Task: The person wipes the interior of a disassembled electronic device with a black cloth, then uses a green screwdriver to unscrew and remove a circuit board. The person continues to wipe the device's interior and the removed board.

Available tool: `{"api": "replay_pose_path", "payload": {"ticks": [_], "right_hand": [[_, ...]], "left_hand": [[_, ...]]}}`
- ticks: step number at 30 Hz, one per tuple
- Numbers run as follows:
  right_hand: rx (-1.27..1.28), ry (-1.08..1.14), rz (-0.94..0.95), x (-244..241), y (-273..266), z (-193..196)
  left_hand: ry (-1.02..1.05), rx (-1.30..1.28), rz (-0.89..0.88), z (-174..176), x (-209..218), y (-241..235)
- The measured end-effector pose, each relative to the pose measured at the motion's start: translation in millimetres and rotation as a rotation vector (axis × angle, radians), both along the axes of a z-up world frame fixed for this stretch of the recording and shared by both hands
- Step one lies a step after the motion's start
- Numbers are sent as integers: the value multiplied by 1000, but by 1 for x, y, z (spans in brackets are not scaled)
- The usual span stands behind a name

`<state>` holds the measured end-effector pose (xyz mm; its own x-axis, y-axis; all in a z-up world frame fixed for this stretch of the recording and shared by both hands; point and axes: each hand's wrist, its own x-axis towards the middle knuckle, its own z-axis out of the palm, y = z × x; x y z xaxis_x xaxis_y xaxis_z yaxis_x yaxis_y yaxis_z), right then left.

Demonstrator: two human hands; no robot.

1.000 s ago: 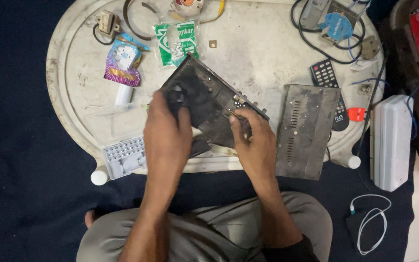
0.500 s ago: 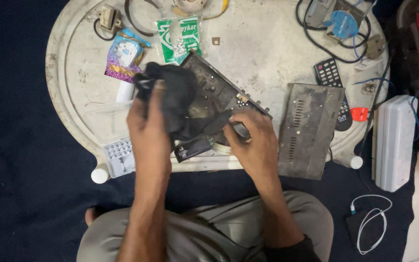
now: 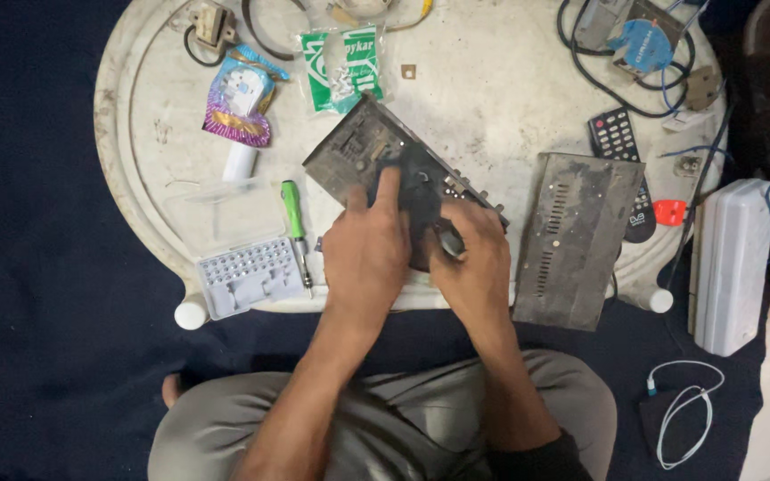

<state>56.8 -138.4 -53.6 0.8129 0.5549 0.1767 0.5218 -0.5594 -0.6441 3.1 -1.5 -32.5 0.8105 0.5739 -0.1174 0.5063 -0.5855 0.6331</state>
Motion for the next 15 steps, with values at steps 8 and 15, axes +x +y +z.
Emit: {"api": "replay_pose_path", "payload": {"ticks": [8, 15], "right_hand": [[30, -3, -28, -3, 6, 1], [31, 106, -97, -6, 6, -5]], "left_hand": [[194, -32, -32, 11, 5, 9], [129, 45, 85, 4, 4, 12]]}}
